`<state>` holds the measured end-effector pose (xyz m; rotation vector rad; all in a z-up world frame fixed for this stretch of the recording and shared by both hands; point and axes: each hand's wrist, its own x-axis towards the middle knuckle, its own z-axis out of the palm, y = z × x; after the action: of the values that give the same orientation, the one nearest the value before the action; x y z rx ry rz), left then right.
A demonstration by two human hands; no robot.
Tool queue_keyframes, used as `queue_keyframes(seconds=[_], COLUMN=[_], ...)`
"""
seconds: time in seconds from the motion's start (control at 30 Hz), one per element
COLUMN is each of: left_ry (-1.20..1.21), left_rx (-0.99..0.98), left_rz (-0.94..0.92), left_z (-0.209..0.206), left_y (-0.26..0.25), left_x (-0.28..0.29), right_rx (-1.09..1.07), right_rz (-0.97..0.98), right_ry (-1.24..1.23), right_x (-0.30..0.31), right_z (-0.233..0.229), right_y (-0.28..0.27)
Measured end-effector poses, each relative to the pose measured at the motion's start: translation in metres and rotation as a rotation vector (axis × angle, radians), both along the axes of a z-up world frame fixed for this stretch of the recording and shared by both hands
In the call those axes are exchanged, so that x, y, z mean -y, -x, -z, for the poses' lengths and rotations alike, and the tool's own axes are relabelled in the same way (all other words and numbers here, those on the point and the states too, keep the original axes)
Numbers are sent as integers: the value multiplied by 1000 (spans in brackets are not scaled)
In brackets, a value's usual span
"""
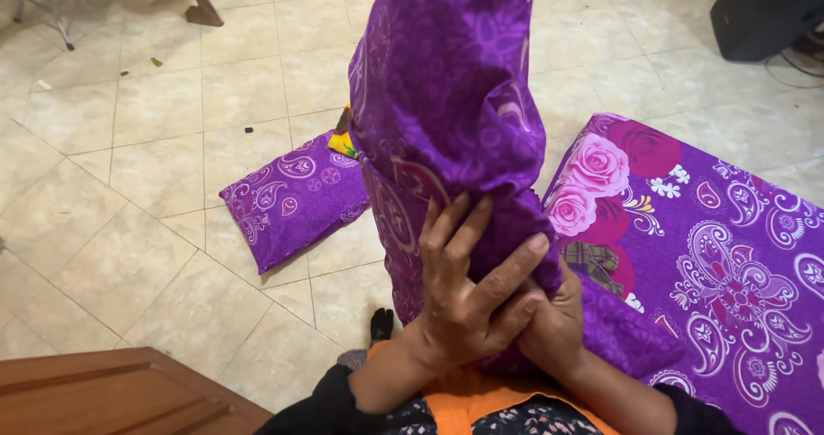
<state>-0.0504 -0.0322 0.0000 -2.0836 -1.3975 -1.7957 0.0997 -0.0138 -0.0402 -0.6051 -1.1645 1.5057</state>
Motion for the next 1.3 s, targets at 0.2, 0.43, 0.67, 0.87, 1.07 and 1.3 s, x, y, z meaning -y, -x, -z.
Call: queue_keyframes(seconds=[0.2,0.43,0.67,0.87,1.07,1.3], left_ry=[7,-13,-7,-11,-24,39], left_rx=[-4,32,6,-4,5,-76], left_rz=[0,15,23,45,35,-44], left_z=[2,8,5,0,5,-5], left_y=[-1,3,12,20,25,29], left_x=[2,-2,-5,-11,-15,-26], right_rx=[-82,18,8,-2,-2,71], right_rz=[-42,40,50,68,88,220], right_ry=[24,51,26,9,44,125], right_x=[0,1,1,-4,-5,-9], right_z=[9,-9,-8,7,-13,-1], right_y=[-5,9,16,15,27,10])
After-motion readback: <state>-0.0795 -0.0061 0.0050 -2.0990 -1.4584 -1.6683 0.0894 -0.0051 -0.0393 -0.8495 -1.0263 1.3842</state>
